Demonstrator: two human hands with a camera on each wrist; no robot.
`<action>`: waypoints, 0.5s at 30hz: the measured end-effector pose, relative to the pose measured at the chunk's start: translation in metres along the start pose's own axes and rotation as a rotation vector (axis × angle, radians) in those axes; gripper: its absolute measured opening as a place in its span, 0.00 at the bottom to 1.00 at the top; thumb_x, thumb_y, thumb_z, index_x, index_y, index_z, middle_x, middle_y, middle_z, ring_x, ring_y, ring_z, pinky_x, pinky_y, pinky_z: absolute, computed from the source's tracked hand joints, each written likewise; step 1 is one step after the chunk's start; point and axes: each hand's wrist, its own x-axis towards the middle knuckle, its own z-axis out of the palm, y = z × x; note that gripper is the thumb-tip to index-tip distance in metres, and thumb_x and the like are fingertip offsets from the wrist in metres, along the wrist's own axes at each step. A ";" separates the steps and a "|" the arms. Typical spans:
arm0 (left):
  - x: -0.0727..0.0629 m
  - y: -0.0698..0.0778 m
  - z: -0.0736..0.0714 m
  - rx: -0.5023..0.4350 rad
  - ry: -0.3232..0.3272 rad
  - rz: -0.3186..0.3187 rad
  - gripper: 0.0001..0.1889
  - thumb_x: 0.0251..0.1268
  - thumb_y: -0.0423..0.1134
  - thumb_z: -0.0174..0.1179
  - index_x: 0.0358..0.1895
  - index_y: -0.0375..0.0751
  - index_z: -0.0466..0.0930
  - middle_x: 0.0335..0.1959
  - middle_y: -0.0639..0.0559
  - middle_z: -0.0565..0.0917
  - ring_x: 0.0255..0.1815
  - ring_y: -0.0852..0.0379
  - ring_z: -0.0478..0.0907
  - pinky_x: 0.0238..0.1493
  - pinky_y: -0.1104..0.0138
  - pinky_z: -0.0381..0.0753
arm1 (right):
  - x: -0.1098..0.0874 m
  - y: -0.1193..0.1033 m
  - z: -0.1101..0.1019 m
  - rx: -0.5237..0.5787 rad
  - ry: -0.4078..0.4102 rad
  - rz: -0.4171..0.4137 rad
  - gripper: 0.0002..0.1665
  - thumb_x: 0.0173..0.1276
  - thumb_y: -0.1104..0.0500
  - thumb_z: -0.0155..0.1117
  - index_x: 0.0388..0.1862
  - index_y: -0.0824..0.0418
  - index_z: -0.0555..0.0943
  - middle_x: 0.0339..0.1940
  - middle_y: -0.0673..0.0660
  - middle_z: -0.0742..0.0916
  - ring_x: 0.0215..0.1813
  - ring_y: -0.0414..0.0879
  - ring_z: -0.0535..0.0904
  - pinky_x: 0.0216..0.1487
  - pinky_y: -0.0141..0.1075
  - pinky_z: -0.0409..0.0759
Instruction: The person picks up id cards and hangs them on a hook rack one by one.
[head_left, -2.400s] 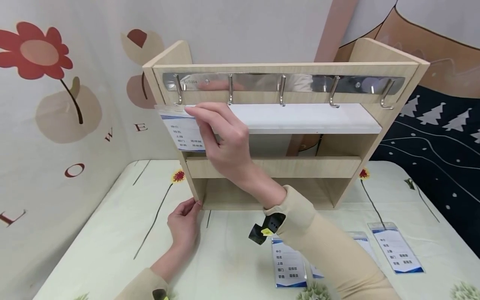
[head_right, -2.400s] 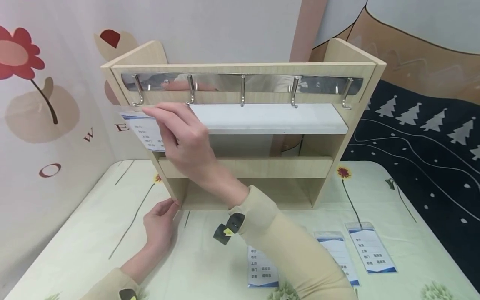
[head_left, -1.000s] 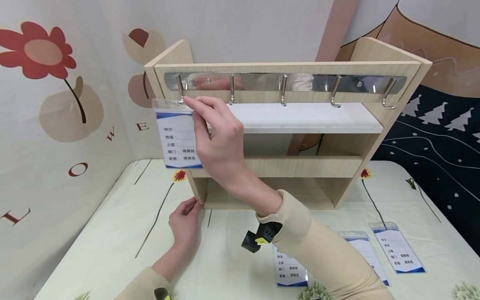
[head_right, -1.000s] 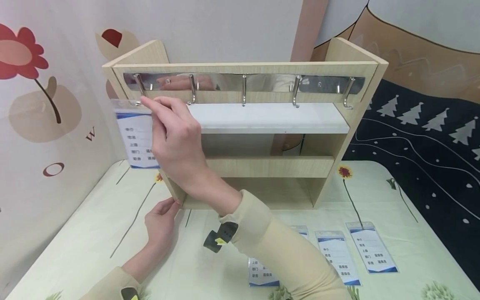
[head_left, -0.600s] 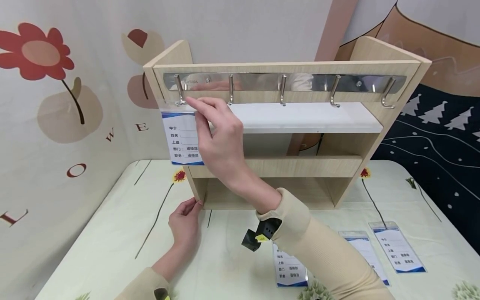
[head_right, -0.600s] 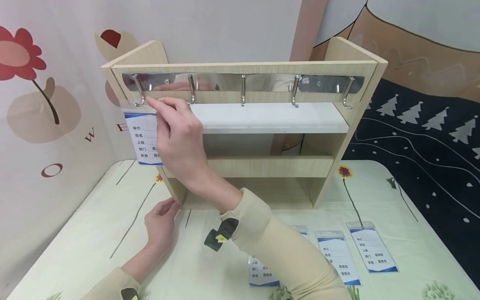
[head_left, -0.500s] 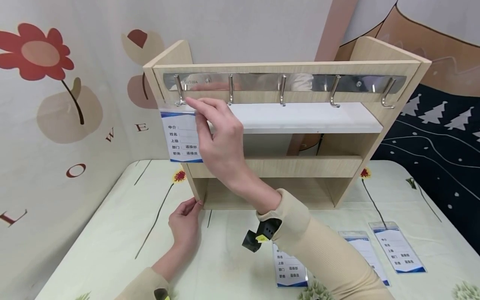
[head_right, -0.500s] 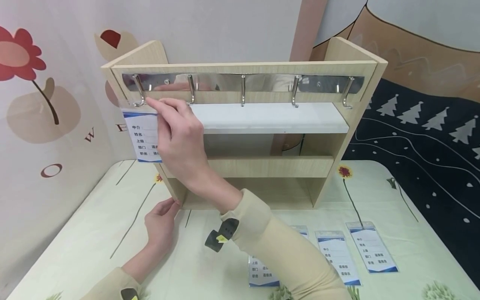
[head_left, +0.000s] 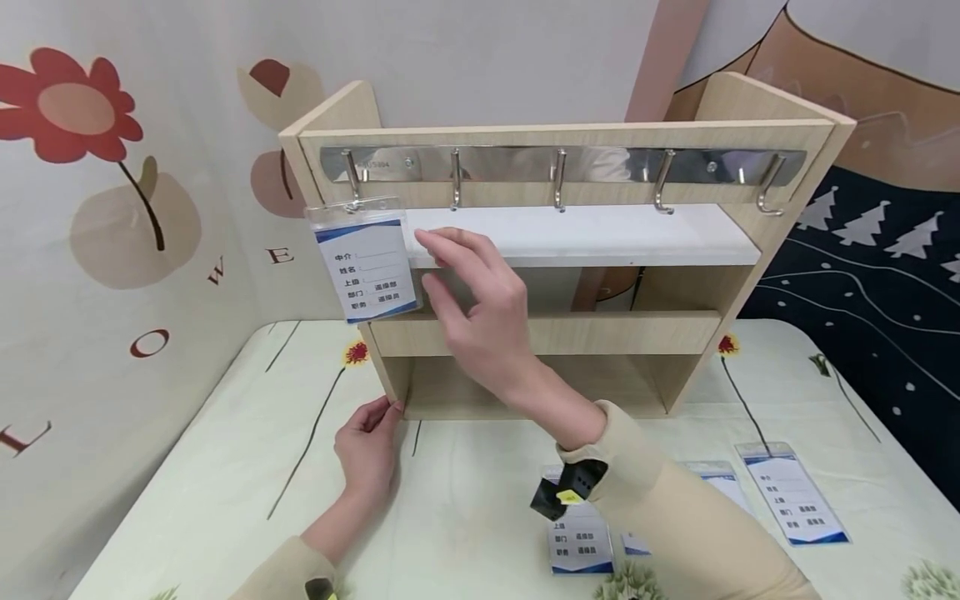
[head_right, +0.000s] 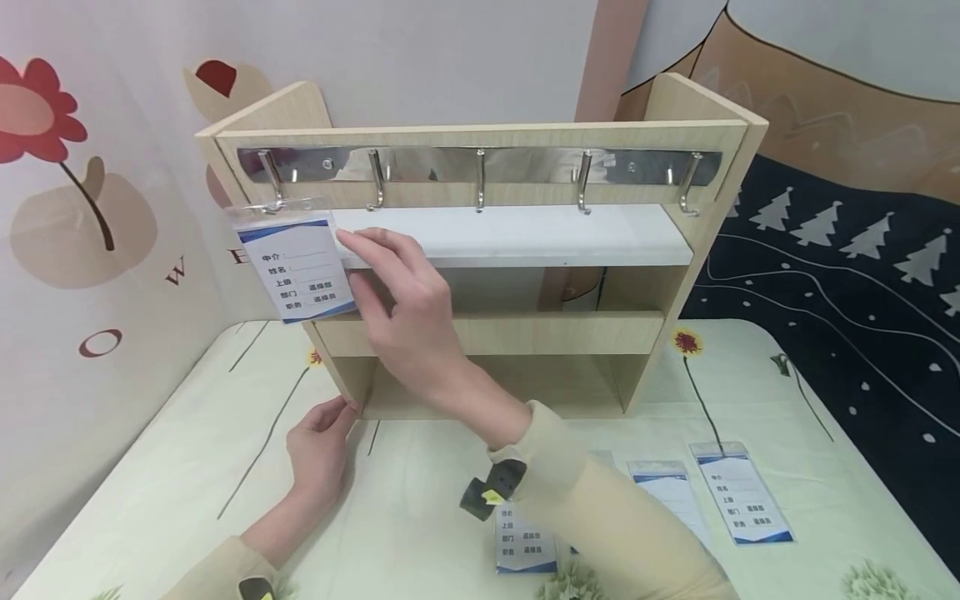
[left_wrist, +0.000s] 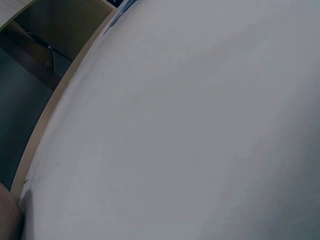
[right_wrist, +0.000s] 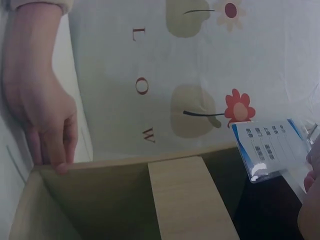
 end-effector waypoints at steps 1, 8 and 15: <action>0.000 0.000 0.000 -0.002 -0.003 0.001 0.12 0.72 0.32 0.65 0.54 0.32 0.85 0.50 0.36 0.87 0.37 0.74 0.83 0.41 0.80 0.82 | -0.003 0.001 -0.005 0.008 -0.012 -0.010 0.21 0.66 0.77 0.66 0.58 0.73 0.81 0.53 0.67 0.85 0.49 0.54 0.83 0.55 0.36 0.82; 0.003 -0.002 0.000 -0.008 -0.021 0.023 0.12 0.72 0.32 0.65 0.54 0.30 0.85 0.51 0.34 0.87 0.37 0.75 0.83 0.42 0.79 0.83 | -0.027 0.005 -0.052 0.047 -0.108 0.012 0.23 0.63 0.77 0.69 0.58 0.75 0.80 0.54 0.67 0.87 0.51 0.54 0.85 0.55 0.40 0.84; 0.001 -0.001 -0.001 -0.005 -0.018 0.018 0.13 0.71 0.33 0.65 0.53 0.29 0.85 0.51 0.33 0.86 0.36 0.76 0.83 0.42 0.80 0.82 | -0.052 0.011 -0.098 -0.009 -0.139 0.066 0.24 0.61 0.79 0.70 0.58 0.75 0.81 0.53 0.66 0.87 0.50 0.53 0.85 0.56 0.37 0.84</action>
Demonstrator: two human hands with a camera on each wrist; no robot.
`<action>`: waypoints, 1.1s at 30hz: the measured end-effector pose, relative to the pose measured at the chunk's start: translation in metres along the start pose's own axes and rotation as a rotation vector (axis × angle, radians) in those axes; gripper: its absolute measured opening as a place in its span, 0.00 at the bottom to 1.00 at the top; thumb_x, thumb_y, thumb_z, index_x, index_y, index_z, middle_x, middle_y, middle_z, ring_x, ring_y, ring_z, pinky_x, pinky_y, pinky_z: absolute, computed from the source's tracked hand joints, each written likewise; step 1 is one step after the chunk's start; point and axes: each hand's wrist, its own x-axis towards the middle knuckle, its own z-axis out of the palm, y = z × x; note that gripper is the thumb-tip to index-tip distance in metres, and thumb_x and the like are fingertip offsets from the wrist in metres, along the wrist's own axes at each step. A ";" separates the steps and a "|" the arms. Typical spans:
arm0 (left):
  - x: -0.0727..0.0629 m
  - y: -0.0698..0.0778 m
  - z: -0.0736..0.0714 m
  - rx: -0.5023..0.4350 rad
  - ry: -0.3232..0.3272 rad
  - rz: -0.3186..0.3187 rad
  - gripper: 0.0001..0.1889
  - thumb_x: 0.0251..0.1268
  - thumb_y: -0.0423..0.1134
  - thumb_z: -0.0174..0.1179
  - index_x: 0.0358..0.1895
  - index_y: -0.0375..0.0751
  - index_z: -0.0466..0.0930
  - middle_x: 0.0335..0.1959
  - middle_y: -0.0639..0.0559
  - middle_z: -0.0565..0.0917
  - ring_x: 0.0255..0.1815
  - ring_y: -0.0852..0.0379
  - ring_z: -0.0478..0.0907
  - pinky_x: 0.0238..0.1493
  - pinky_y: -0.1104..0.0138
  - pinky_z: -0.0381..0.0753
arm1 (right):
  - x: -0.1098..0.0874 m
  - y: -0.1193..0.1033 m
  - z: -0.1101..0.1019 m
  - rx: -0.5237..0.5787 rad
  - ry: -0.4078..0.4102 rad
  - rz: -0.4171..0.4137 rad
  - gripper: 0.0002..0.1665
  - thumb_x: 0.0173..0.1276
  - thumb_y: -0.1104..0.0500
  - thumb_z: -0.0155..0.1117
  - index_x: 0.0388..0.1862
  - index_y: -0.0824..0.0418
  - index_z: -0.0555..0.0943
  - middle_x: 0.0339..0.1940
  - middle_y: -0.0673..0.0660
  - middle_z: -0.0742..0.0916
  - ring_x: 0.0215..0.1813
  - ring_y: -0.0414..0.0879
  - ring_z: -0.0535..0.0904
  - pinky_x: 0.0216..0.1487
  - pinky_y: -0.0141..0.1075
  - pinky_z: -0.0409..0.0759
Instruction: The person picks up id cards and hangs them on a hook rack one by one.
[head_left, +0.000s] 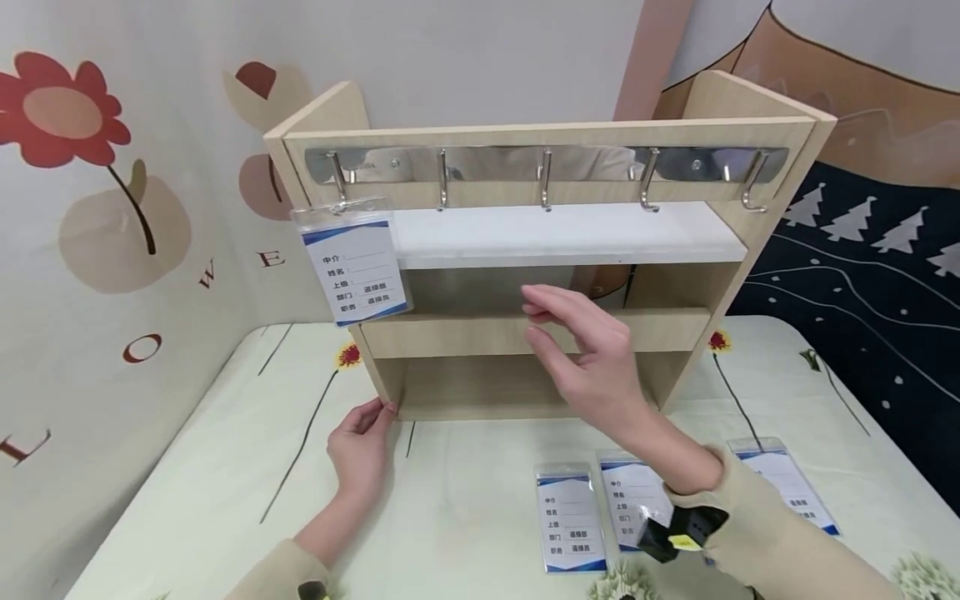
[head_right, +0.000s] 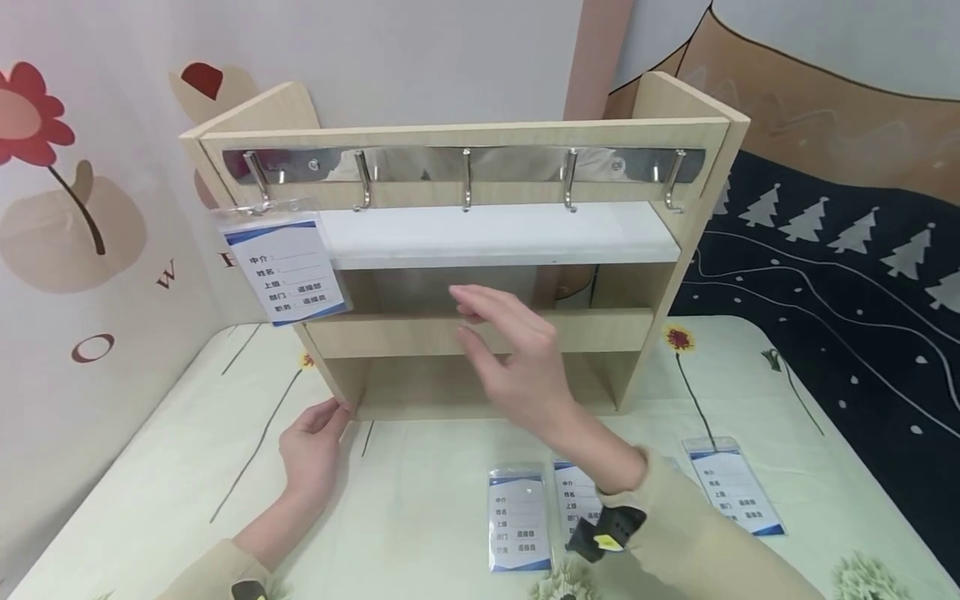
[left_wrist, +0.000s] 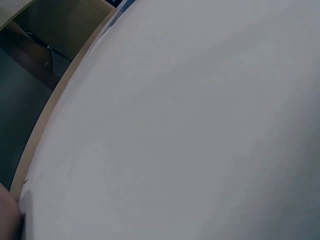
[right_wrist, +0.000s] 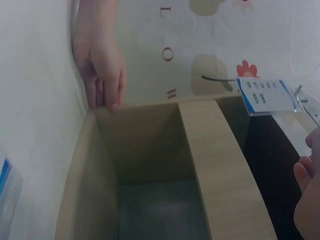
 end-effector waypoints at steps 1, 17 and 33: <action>0.000 0.000 0.000 0.002 -0.001 -0.005 0.13 0.71 0.33 0.65 0.53 0.28 0.84 0.51 0.33 0.86 0.36 0.76 0.83 0.42 0.81 0.82 | -0.003 0.001 -0.005 -0.004 0.000 0.005 0.25 0.60 0.79 0.70 0.58 0.75 0.81 0.52 0.65 0.87 0.49 0.53 0.85 0.55 0.36 0.84; 0.000 -0.003 -0.004 -0.001 0.033 0.002 0.12 0.70 0.32 0.66 0.51 0.28 0.85 0.48 0.35 0.88 0.33 0.76 0.83 0.39 0.81 0.82 | -0.080 0.005 -0.032 -0.098 -0.256 0.355 0.32 0.58 0.75 0.75 0.63 0.67 0.80 0.54 0.58 0.88 0.50 0.50 0.86 0.55 0.33 0.83; -0.003 0.005 0.000 -0.018 -0.003 -0.018 0.14 0.71 0.32 0.65 0.54 0.27 0.83 0.51 0.33 0.86 0.34 0.76 0.83 0.40 0.81 0.82 | -0.124 0.015 -0.045 -0.131 -0.733 0.808 0.27 0.61 0.61 0.79 0.57 0.69 0.84 0.48 0.55 0.89 0.46 0.46 0.84 0.47 0.38 0.85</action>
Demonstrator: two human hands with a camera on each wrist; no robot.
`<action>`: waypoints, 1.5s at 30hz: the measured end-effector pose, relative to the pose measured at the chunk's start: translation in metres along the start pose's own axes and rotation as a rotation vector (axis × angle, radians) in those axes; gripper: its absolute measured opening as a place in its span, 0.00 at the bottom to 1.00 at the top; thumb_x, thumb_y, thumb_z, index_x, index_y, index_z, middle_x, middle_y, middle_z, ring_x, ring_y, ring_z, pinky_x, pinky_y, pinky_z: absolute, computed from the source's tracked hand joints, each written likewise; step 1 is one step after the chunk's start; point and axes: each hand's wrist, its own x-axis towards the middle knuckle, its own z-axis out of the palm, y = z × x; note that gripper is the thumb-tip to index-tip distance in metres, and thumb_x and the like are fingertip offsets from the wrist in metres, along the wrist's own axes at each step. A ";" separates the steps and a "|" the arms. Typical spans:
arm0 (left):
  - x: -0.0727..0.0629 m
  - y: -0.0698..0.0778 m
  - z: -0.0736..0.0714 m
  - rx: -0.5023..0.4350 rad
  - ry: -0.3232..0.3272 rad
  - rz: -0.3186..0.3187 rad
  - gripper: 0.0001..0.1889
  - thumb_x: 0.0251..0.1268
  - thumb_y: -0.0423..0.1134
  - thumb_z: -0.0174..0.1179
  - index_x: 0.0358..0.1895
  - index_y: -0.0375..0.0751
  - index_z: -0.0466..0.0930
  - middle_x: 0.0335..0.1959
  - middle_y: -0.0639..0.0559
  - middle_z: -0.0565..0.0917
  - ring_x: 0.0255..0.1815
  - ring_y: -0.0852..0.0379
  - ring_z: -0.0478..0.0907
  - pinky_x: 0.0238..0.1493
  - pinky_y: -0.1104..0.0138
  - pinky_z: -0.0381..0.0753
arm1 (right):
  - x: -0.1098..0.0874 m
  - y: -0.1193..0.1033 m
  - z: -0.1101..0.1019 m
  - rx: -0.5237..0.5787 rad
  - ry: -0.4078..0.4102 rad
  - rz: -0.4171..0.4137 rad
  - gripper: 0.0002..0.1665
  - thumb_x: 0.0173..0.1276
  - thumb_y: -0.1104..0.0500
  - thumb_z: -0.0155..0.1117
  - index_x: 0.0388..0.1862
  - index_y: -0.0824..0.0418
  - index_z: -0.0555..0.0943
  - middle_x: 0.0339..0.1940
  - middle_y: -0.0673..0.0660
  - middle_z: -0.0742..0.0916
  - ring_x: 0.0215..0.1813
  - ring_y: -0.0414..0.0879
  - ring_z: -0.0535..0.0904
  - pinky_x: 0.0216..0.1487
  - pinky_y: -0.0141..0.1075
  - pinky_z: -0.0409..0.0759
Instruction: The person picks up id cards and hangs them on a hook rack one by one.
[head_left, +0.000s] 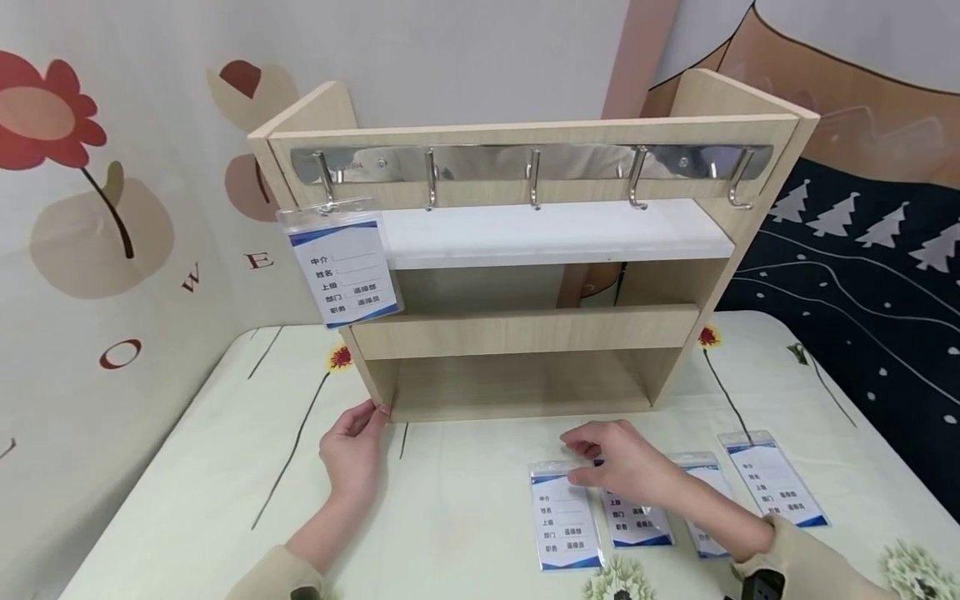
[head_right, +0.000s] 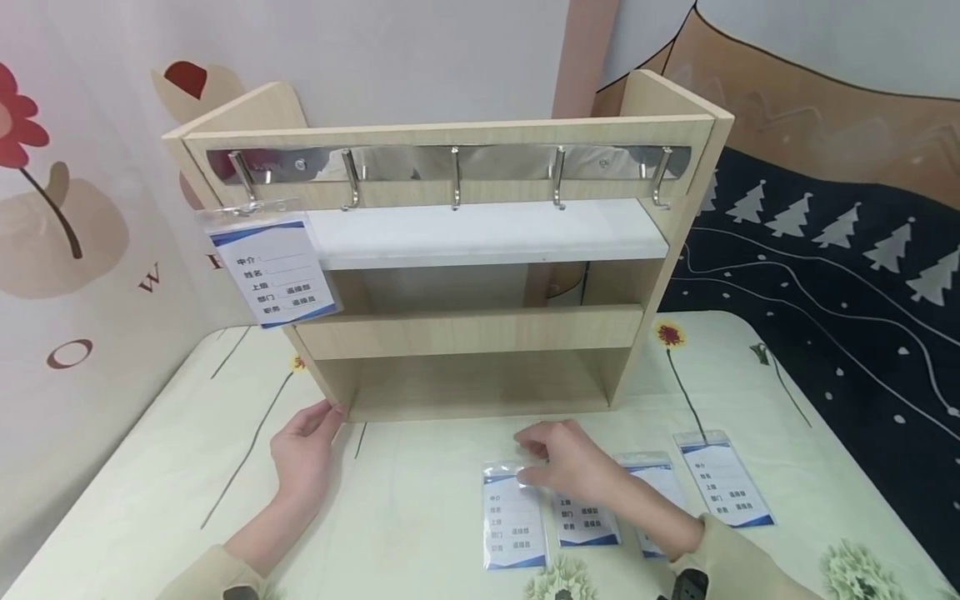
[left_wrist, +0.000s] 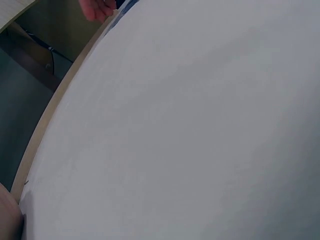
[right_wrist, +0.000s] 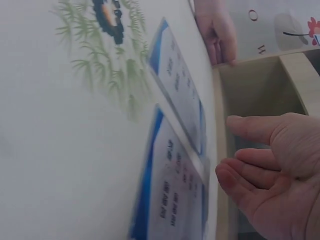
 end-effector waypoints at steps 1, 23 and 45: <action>0.000 0.000 0.000 0.000 0.000 0.000 0.14 0.71 0.32 0.65 0.54 0.27 0.83 0.52 0.33 0.86 0.35 0.76 0.83 0.40 0.81 0.82 | 0.000 0.001 0.002 -0.007 -0.004 0.007 0.27 0.60 0.61 0.80 0.57 0.69 0.84 0.47 0.54 0.89 0.45 0.45 0.83 0.47 0.37 0.84; -0.001 -0.001 0.000 0.026 0.000 -0.001 0.15 0.71 0.34 0.65 0.56 0.28 0.83 0.52 0.33 0.86 0.35 0.77 0.82 0.40 0.81 0.81 | 0.002 0.006 0.020 -0.082 0.013 0.088 0.26 0.51 0.67 0.83 0.50 0.65 0.85 0.39 0.46 0.83 0.42 0.41 0.77 0.45 0.36 0.81; 0.002 -0.001 0.000 0.009 0.000 -0.006 0.15 0.71 0.34 0.65 0.56 0.28 0.82 0.52 0.33 0.86 0.35 0.76 0.83 0.40 0.81 0.81 | 0.006 0.003 0.017 -0.064 -0.004 0.091 0.22 0.49 0.68 0.84 0.43 0.59 0.84 0.33 0.45 0.81 0.38 0.41 0.75 0.42 0.35 0.79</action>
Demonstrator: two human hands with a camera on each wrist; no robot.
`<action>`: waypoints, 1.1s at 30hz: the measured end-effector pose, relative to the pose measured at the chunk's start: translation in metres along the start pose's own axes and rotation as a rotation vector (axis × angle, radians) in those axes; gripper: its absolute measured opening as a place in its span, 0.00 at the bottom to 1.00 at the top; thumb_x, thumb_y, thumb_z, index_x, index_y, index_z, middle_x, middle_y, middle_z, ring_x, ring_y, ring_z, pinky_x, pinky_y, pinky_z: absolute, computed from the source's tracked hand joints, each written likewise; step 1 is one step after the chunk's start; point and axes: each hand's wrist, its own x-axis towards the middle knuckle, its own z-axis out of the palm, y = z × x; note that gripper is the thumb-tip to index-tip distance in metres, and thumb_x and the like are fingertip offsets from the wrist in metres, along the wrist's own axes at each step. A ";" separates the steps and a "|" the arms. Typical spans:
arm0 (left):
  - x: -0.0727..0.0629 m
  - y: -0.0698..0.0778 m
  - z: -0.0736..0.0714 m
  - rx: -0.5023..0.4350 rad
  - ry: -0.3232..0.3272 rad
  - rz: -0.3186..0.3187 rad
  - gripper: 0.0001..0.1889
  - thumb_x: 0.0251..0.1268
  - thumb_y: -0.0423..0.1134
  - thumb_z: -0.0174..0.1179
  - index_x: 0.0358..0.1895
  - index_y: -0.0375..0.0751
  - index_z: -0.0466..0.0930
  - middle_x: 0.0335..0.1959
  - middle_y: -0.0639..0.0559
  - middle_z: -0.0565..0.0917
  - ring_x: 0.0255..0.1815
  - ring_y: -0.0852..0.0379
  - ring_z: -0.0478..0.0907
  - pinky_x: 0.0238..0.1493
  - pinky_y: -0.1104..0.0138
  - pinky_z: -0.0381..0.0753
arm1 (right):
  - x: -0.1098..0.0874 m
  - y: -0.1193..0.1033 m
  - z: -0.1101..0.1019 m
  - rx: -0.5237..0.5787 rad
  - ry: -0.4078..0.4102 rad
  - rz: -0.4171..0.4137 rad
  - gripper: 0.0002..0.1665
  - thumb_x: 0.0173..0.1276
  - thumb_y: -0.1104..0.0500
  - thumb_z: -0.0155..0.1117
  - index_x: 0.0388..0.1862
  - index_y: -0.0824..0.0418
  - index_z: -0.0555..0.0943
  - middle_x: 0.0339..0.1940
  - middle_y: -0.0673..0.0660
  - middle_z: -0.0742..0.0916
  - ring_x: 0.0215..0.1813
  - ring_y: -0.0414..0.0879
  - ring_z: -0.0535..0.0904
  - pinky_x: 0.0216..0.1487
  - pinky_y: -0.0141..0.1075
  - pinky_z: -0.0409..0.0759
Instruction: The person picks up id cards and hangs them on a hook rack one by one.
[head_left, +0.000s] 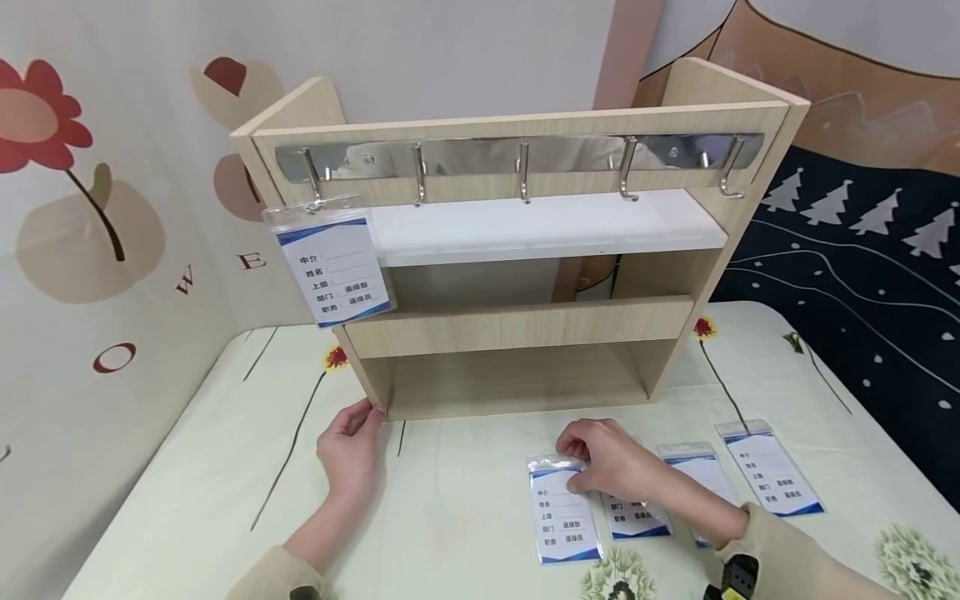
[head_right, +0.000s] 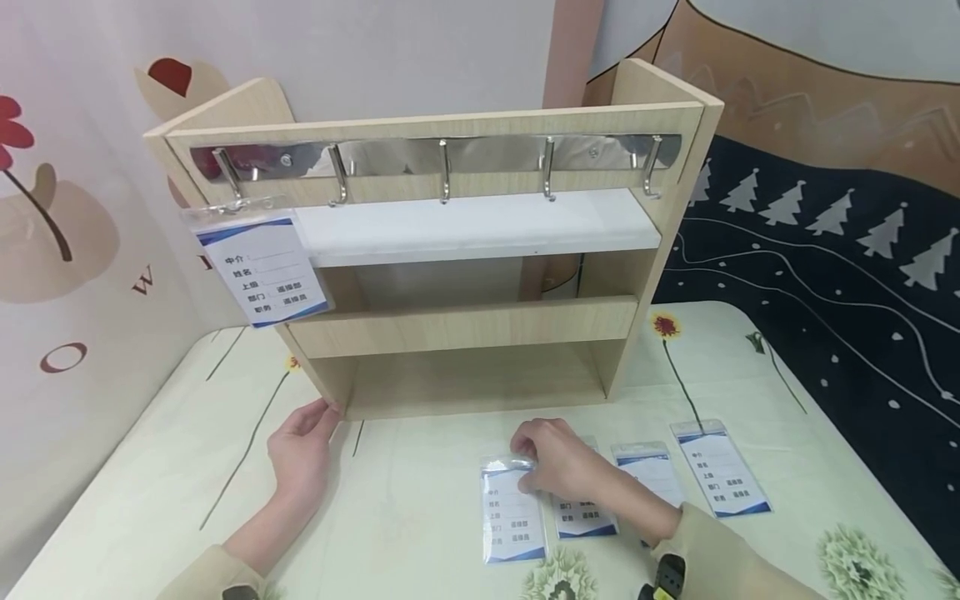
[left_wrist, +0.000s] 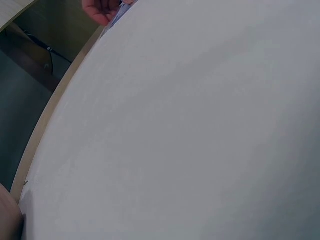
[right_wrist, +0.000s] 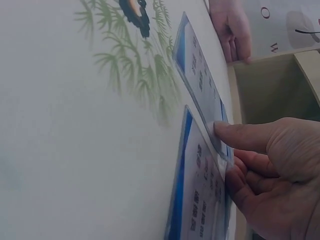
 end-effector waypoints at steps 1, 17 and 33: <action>0.000 0.000 0.000 -0.002 0.001 -0.001 0.16 0.71 0.34 0.65 0.56 0.28 0.82 0.53 0.33 0.86 0.35 0.76 0.83 0.40 0.81 0.81 | 0.000 0.000 0.000 0.002 -0.001 0.001 0.22 0.50 0.67 0.83 0.43 0.59 0.84 0.33 0.45 0.81 0.38 0.42 0.75 0.42 0.35 0.78; 0.001 -0.001 -0.001 -0.001 0.011 0.012 0.14 0.70 0.32 0.66 0.54 0.27 0.84 0.50 0.33 0.86 0.35 0.77 0.83 0.40 0.81 0.82 | 0.005 0.000 -0.001 0.019 -0.089 -0.063 0.18 0.55 0.72 0.77 0.43 0.60 0.83 0.33 0.45 0.80 0.37 0.41 0.73 0.40 0.34 0.76; 0.000 0.000 0.000 -0.003 0.009 0.012 0.13 0.71 0.32 0.65 0.54 0.27 0.83 0.51 0.33 0.86 0.36 0.77 0.83 0.42 0.81 0.81 | 0.003 0.007 0.003 0.084 -0.062 -0.084 0.19 0.59 0.71 0.76 0.44 0.58 0.80 0.33 0.45 0.80 0.36 0.41 0.74 0.38 0.33 0.77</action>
